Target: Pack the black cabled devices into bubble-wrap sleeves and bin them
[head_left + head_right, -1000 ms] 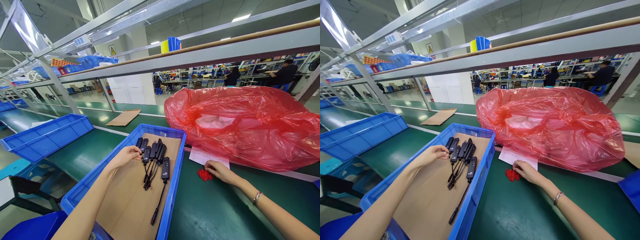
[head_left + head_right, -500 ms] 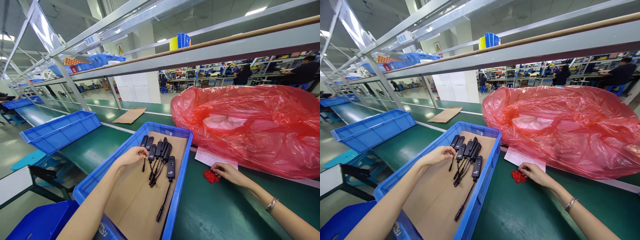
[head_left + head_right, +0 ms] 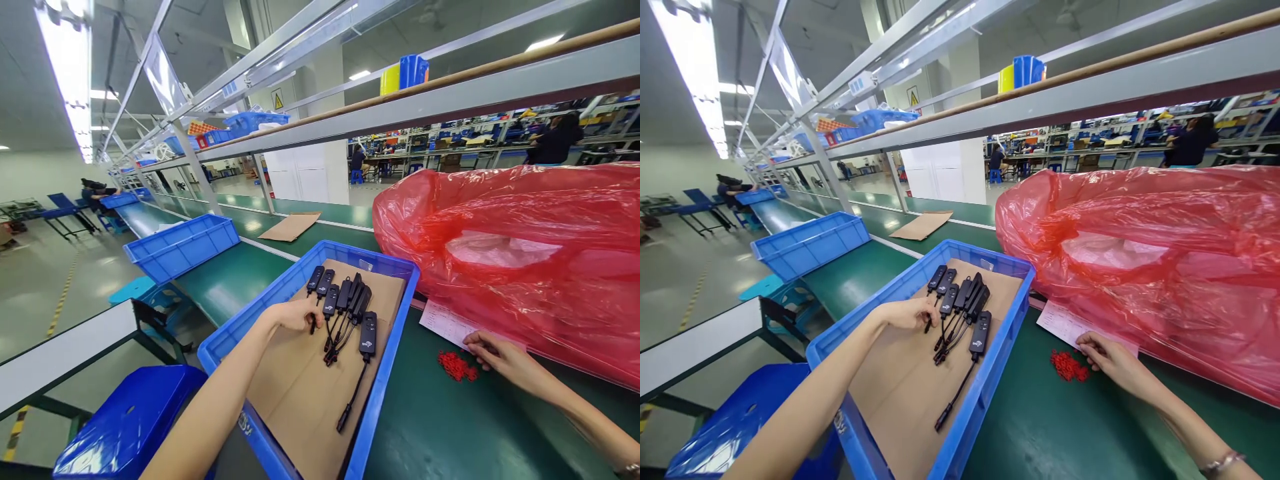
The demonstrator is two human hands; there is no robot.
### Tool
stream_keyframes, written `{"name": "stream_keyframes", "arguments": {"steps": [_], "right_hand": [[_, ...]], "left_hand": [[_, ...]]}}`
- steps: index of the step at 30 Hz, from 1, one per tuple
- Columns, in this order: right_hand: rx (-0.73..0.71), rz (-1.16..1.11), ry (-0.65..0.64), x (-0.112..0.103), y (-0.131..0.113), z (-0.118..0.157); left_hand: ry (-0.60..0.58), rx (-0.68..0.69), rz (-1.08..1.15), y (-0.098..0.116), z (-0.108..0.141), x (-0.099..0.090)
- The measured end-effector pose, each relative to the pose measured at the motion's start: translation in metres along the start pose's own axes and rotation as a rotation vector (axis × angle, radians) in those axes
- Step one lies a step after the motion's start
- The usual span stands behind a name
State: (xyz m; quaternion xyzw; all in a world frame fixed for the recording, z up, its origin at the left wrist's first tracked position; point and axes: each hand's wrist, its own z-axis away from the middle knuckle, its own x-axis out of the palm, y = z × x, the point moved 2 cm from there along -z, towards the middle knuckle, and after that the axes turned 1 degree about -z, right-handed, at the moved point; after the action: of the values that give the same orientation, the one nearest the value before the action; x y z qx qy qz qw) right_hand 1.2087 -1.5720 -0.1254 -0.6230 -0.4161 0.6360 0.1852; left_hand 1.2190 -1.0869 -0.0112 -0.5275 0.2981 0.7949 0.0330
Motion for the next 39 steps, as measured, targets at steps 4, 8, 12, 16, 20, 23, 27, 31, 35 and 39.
{"name": "stream_keyframes", "arguments": {"steps": [4,8,12,16,20,23,27,31,35,39], "right_hand": [[-0.040,0.081,0.025,-0.002,0.003,0.004],[-0.121,0.170,0.039,0.005,0.004,0.003],[-0.197,0.223,0.031,0.010,-0.002,-0.004],[-0.223,0.266,0.046,0.001,-0.003,-0.005],[-0.205,0.281,0.056,-0.008,0.004,0.007],[-0.178,0.281,0.046,-0.005,0.009,0.022],[-0.141,0.284,0.055,0.005,0.013,0.036],[-0.112,0.286,0.092,0.014,0.011,0.040],[-0.099,0.282,0.116,0.013,0.000,0.043],[-0.127,0.254,0.129,-0.002,-0.033,0.037]], "left_hand": [[-0.005,-0.001,-0.023,-0.003,-0.007,0.008],[0.001,0.006,0.011,-0.001,-0.007,0.005],[0.082,0.004,0.097,0.006,0.004,-0.010],[0.154,0.017,0.226,0.010,0.010,-0.020],[0.195,0.022,0.330,0.008,0.005,-0.019],[0.204,0.036,0.396,0.006,0.002,-0.018],[0.202,0.064,0.466,0.006,0.003,-0.019],[0.189,0.078,0.530,0.009,0.004,-0.020],[0.201,0.088,0.599,0.009,0.004,-0.023],[0.244,0.104,0.684,0.008,0.001,-0.020]]}}
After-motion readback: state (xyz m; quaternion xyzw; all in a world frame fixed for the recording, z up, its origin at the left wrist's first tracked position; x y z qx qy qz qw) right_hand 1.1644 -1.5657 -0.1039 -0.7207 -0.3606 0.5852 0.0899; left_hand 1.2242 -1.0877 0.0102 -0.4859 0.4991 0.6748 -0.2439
